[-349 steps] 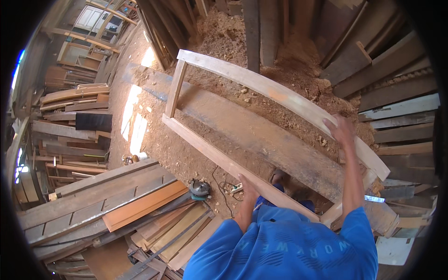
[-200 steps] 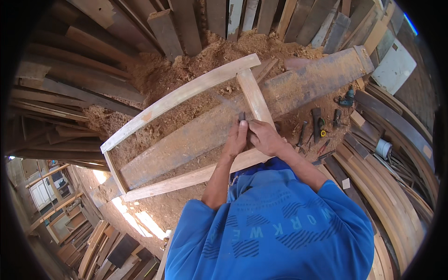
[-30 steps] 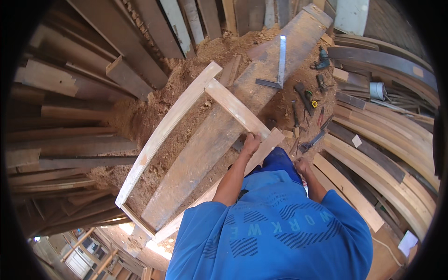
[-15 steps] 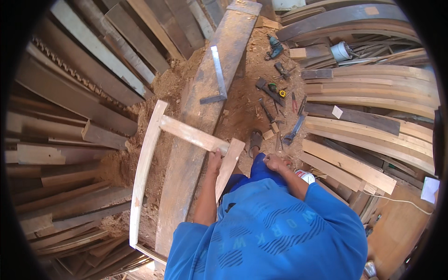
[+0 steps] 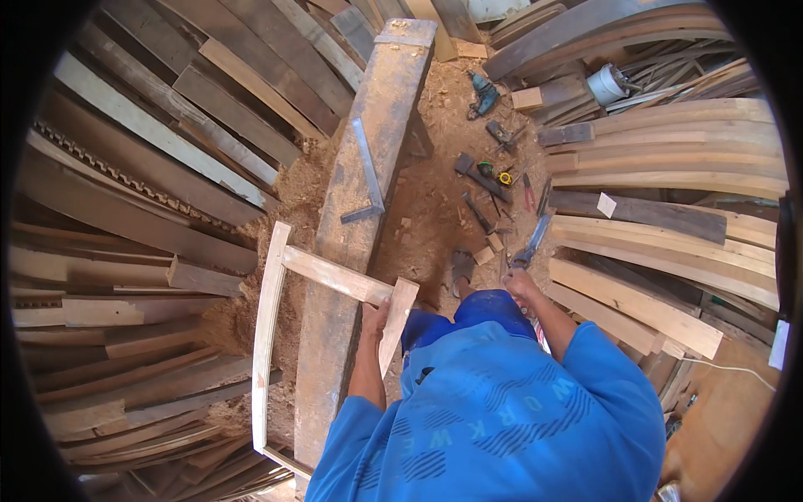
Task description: The person picks up a wooden frame, places it on a workbench, and uses a square and a pencil to mark measurements on the wood.
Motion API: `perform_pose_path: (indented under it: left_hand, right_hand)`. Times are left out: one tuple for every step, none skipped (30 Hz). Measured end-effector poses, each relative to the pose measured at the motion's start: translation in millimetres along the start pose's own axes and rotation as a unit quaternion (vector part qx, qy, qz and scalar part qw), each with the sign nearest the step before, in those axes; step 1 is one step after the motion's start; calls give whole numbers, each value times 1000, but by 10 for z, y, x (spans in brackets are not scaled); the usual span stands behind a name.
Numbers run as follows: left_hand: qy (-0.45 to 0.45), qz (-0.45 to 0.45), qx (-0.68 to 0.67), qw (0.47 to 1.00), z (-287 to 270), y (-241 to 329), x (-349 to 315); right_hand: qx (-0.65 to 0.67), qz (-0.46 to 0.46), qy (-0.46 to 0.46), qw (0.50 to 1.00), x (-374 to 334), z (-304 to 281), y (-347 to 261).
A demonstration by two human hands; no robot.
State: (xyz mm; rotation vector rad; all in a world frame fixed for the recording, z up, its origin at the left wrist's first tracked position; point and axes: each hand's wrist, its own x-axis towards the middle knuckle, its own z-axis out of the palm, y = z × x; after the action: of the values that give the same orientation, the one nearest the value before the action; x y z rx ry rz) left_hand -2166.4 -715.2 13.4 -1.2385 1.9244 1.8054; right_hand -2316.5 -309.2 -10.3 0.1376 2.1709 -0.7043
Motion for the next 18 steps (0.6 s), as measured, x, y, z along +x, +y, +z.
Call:
perform_pose_path:
  left_hand:
    - [-6, -8, 4, 1000, 45, 15, -13]
    - [-11, 3, 9, 1000, 69, 39, -17]
    - [-15, 13, 13, 1000, 93, 61, -28]
    - [-19, 7, 19, 1000, 90, 32, -37]
    - [-9, 22, 19, 1000, 79, -2, -56]
    - [1, 37, 18, 999, 58, -36, -71]
    - [-5, 27, 23, 999, 78, -27, -83]
    - [-14, 6, 5, 1000, 111, 41, -103]
    - [-23, -15, -12, 1000, 162, 103, -103]
    - [-24, -12, -10, 1000, 149, 83, -89]
    - [-20, -12, -7, 1000, 93, -34, -62]
    - [-8, -13, -48, 999, 32, -185, -5]
    - [0, -14, -90, 996, 3, -273, 35]
    - [-17, -18, -107, 994, 43, -168, 22]
    - [-23, -11, -106, 994, 113, -68, 29]
    - [-23, -14, -83, 996, 83, -19, 35]
    - [-27, -22, -61, 998, 99, 16, 43]
    - [-26, -22, -83, 996, 108, 40, 35]
  right_hand:
    - [15, 7, 8, 1000, 9, -43, 114]
    - [18, 17, 5, 1000, 13, -58, 212]
    - [25, 30, 21, 999, 7, -59, 305]
    - [33, 40, 34, 998, 4, -41, 331]
    - [37, 47, 31, 998, -16, -14, 358]
    - [54, 52, 34, 997, -47, 17, 388]
    - [68, 62, 38, 995, -75, 63, 461]
    - [71, 74, 36, 994, -89, 137, 573]
    - [37, 94, 12, 995, -107, 227, 678]
    - [4, 104, -17, 994, -139, 330, 703]
    - [6, 101, -21, 995, -191, 391, 627]
    - [-46, 53, -27, 997, -235, 433, 495]
    - [-98, 7, -31, 995, -278, 485, 408]
    - [-94, 8, -22, 995, -314, 583, 436]
    - [-42, 27, -14, 999, -351, 688, 459]
    - [9, 32, -12, 999, -305, 753, 370]
    - [9, 24, -8, 1000, -313, 736, 205]
    - [57, 42, -11, 997, -349, 718, 48]
